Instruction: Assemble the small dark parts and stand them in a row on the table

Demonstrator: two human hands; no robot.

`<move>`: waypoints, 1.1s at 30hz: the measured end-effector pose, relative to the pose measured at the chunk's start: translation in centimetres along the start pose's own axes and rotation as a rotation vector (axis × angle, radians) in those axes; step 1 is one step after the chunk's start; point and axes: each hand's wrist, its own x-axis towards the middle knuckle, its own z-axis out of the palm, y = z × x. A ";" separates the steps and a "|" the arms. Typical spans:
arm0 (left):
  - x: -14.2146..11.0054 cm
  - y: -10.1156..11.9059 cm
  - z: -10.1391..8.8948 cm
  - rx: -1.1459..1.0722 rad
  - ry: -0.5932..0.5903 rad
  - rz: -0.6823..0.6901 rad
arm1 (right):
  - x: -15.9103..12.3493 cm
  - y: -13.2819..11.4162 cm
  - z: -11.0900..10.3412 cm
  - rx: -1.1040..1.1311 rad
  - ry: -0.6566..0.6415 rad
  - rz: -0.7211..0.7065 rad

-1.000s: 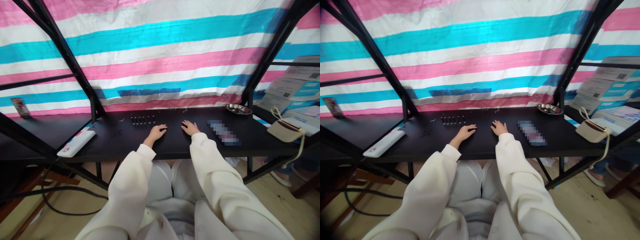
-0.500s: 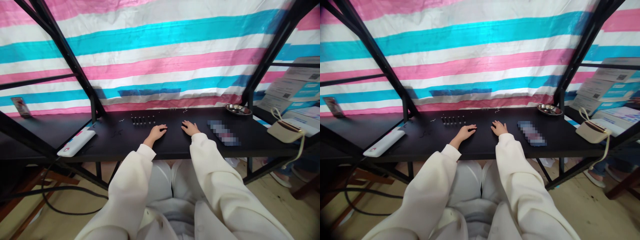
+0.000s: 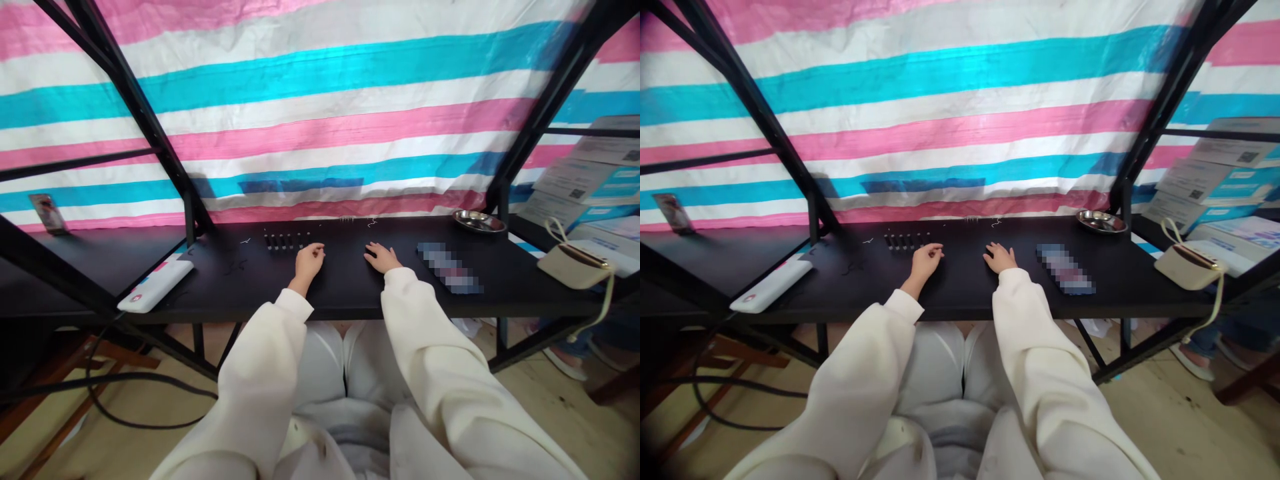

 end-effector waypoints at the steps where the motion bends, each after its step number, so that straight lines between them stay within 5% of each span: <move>1: 0.0 0.1 -0.2 0.018 0.102 -0.047 | 0.0 0.1 0.0 0.000 -0.002 0.000; 5: -0.1 0.5 -1.0 0.078 0.313 -0.165 | 0.2 0.3 0.2 -0.010 0.001 -0.009; 15: 1.0 0.5 -0.5 0.341 0.092 -0.188 | 0.1 0.1 0.3 -0.025 0.034 -0.019; 23: 1.6 0.6 -0.1 0.494 0.056 -0.175 | 0.2 0.0 0.3 -0.022 0.023 -0.015; 29: 1.7 0.0 -0.2 0.313 0.163 -0.103 | -0.1 -0.2 0.1 0.002 0.019 -0.011; 33: 1.7 -0.4 0.3 -0.131 0.100 -0.134 | -0.2 -0.9 0.2 0.072 0.018 -0.004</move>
